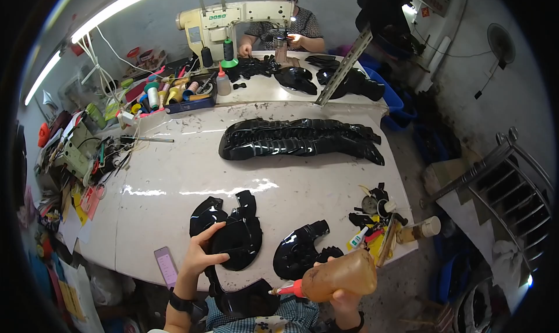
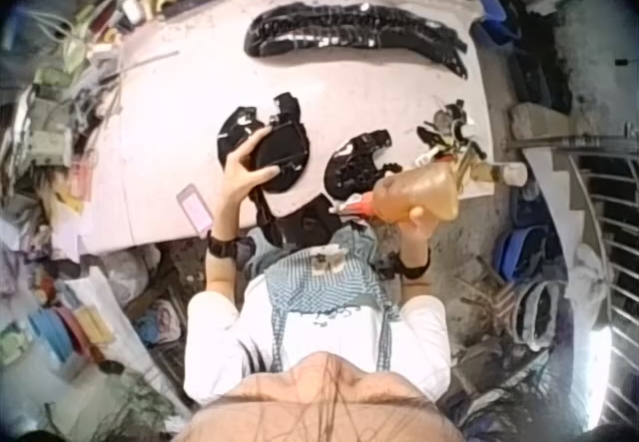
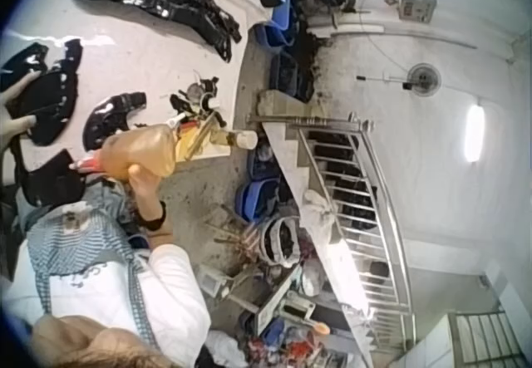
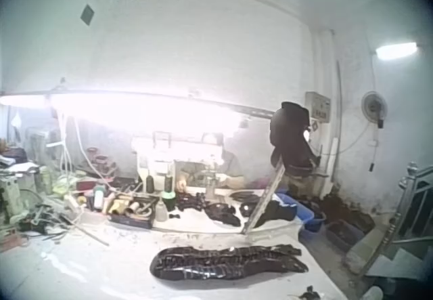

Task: The recorder is applying glue to black shoe upper components and arranging them on a table for assembly.

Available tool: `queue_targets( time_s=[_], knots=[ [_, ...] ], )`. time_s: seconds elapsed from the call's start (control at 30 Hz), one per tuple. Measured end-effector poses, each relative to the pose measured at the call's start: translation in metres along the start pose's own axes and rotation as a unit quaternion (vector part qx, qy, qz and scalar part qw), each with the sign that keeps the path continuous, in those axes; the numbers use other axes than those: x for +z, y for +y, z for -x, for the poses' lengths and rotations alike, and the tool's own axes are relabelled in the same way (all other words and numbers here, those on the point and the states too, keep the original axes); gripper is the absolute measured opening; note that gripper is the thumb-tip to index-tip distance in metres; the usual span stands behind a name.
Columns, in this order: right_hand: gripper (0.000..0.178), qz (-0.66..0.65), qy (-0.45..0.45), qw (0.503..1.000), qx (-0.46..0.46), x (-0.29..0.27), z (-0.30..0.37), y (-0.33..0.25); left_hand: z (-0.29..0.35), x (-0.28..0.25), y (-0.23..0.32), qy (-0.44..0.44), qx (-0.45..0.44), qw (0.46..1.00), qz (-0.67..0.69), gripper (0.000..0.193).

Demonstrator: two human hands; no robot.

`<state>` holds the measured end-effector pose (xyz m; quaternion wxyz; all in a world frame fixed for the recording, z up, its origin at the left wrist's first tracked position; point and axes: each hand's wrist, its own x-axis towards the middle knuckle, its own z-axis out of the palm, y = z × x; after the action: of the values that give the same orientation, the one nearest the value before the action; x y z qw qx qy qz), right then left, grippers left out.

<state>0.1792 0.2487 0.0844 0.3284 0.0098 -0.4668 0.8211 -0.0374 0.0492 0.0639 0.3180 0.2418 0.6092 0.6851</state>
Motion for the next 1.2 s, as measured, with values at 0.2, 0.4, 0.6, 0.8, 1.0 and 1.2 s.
queue_targets(
  time_s=[0.2,0.4,0.6,0.8,1.0,1.2],
  knots=[
    [0.078,0.014,0.100,0.994,0.034,0.004,0.009,-0.007,0.001,-0.001,-0.003,0.002,0.008,1.000,-0.001,0.064],
    [0.079,0.026,0.106,0.994,0.031,0.007,0.011,-0.011,-0.002,-0.003,-0.005,0.007,-0.006,1.000,0.014,0.064],
    [0.075,0.021,0.049,0.999,0.000,0.000,0.017,-0.012,-0.009,0.002,-0.009,0.008,-0.031,0.999,0.017,0.065],
    [0.070,0.104,0.172,0.979,0.010,-0.019,0.031,-0.008,-0.022,0.013,-0.027,-0.009,-0.061,0.997,0.045,0.066],
    [0.059,0.073,0.384,0.917,-0.073,-0.059,0.034,-0.032,-0.038,0.042,-0.103,-0.038,-0.061,0.989,-0.131,0.061],
    [0.048,0.034,0.454,0.879,-0.141,-0.083,0.050,-0.056,-0.055,0.089,-0.166,-0.045,-0.041,0.975,-0.212,0.061]
  ],
)
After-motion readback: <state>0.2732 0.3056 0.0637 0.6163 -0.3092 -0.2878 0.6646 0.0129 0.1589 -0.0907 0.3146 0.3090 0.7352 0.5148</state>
